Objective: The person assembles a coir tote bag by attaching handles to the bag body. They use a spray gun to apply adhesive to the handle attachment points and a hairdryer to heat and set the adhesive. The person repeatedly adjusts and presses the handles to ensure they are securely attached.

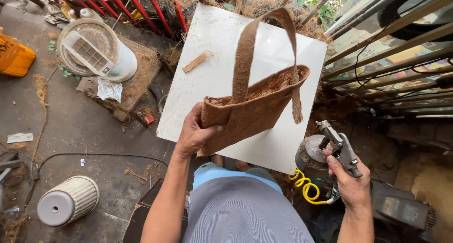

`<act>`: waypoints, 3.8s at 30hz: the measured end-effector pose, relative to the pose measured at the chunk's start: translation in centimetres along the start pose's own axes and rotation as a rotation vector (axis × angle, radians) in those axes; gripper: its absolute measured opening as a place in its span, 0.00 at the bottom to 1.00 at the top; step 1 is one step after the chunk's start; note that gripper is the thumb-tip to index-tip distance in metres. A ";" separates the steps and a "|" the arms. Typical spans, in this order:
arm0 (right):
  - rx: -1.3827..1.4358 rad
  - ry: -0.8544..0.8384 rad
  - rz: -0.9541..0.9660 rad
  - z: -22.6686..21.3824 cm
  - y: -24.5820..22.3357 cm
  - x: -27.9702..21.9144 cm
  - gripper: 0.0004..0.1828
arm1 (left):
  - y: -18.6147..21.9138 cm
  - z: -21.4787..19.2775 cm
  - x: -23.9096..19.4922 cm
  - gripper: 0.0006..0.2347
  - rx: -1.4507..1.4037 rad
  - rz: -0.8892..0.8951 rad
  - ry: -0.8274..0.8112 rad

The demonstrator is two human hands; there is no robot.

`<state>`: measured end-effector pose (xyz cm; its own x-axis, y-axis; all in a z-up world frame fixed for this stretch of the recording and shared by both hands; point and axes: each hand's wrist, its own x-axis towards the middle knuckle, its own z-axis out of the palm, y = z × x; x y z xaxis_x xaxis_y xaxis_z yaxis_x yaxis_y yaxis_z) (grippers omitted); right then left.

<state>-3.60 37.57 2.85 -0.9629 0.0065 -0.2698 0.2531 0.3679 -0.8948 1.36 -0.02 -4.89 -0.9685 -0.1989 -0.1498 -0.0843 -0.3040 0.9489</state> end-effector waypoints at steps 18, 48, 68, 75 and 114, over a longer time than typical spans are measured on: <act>-0.045 -0.045 0.026 2.5 0.0 -0.1 0.11 | 1.2 -0.8 1.2 0.15 0.044 -0.032 0.276; -0.042 -0.051 0.095 2.9 -0.1 -0.3 0.12 | -7.7 -10.6 8.1 0.28 -0.120 -0.214 0.367; -0.122 0.008 0.020 2.7 4.1 0.4 0.10 | -10.4 0.9 5.6 0.32 0.749 -0.166 0.502; -0.186 -0.040 0.030 2.2 5.2 1.3 0.09 | -21.4 8.8 9.7 0.28 1.275 0.547 -0.123; -0.354 -0.334 -0.264 5.1 5.7 9.4 0.15 | -14.9 8.4 16.8 0.04 0.765 0.002 0.084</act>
<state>-10.75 35.01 -6.58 -0.8930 -0.4019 -0.2024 -0.0949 0.6077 -0.7885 -15.58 8.99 -19.19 -0.9502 -0.2785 -0.1399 -0.2513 0.4192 0.8724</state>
